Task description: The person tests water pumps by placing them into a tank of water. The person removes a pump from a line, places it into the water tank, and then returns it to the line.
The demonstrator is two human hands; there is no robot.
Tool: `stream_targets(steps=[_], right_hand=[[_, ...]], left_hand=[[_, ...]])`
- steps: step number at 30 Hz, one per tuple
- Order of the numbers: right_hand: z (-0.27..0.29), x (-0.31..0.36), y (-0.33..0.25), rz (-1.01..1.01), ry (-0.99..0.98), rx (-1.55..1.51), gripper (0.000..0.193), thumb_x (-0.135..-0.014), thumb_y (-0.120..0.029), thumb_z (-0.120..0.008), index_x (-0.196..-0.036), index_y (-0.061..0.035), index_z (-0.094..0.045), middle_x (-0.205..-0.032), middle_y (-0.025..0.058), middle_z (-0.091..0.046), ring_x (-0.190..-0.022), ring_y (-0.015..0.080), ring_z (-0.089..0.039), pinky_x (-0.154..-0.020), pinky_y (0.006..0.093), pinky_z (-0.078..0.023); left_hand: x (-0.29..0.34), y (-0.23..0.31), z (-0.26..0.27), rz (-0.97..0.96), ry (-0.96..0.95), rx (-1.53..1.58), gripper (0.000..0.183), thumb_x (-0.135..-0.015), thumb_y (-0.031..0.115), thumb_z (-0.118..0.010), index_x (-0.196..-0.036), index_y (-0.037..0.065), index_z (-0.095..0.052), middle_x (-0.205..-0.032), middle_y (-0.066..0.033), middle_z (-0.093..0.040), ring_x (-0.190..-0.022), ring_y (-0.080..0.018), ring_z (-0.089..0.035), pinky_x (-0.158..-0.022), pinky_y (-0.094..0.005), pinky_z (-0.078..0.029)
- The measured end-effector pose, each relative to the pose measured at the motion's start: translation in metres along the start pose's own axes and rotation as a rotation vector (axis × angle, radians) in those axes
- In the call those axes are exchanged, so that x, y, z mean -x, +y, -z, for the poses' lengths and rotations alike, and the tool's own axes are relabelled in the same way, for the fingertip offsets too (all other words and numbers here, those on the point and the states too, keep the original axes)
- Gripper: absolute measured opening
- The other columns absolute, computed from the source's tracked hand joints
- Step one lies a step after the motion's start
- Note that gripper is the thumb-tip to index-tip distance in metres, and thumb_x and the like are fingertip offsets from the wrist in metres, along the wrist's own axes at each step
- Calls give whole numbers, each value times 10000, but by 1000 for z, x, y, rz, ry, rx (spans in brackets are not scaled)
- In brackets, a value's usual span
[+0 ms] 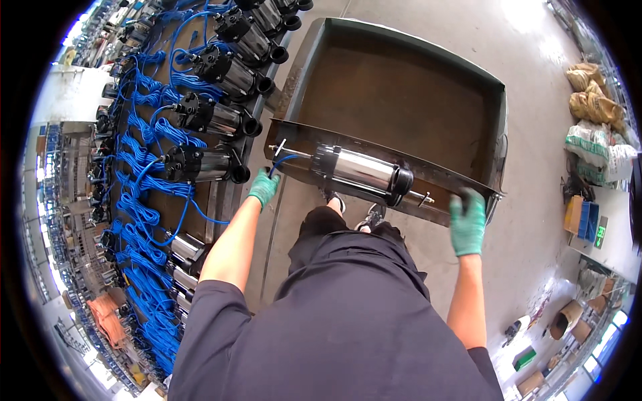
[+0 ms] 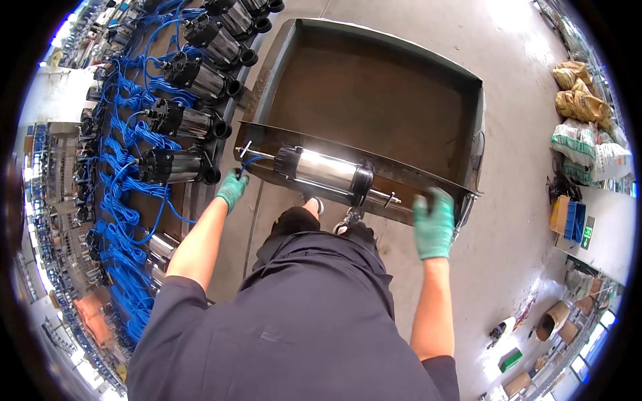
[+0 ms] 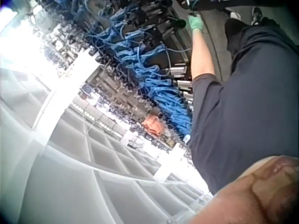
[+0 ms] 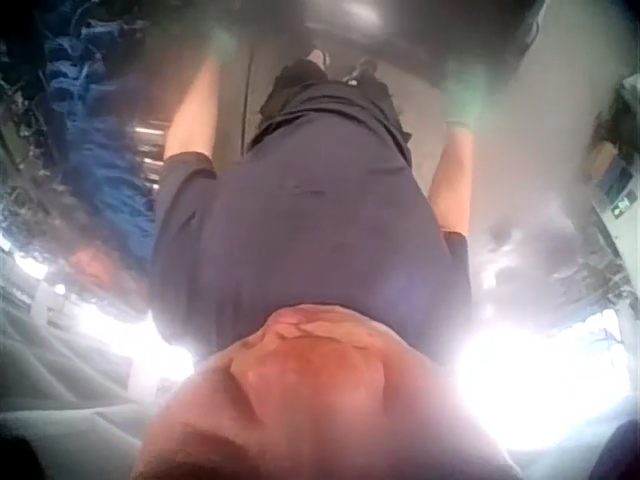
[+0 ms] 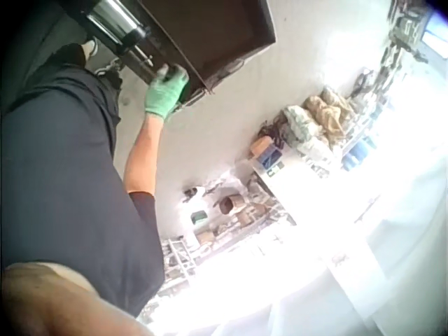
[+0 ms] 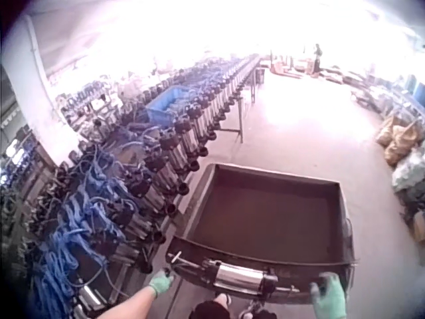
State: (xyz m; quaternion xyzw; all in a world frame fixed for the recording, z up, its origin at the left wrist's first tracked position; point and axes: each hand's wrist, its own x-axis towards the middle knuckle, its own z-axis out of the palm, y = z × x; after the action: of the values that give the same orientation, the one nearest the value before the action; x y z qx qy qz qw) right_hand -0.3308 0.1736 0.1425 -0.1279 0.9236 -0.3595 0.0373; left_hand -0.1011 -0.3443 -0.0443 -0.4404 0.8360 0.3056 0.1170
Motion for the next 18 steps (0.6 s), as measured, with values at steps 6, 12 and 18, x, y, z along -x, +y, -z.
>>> stream_targets(steps=[6,12,18], right_hand=[[-87,-36,-113,221,-184,-46,327,-864,-57,-692,-1189,-24,-682,-1349,212,-621,-1302,420,-582,-1147,487,-456],[-102,-51,-107,84,-138,-430,216,-772,96,-615,-914,-38,-708,-1012,94,-741,-895,229,-703,-870,354,-564],[-68,-56,-98,-62,-124,-561,236,-752,147,-590,-899,-15,-679,-1008,86,-738,-968,157,-689,-889,285,-543]], left_hand=[[111,98,88,102,-592,259,364,-1076,238,-583,-1374,28,-575,-870,-107,-723,-645,-144,-636,-597,-319,-542],[155,108,196,-172,-652,8,382,-1054,266,-628,-1320,-7,-655,-846,-77,-714,-752,-146,-697,-748,-330,-577],[177,98,201,-69,-555,321,382,-1084,251,-583,-1372,8,-641,-736,21,-490,-668,-84,-445,-625,-276,-403]])
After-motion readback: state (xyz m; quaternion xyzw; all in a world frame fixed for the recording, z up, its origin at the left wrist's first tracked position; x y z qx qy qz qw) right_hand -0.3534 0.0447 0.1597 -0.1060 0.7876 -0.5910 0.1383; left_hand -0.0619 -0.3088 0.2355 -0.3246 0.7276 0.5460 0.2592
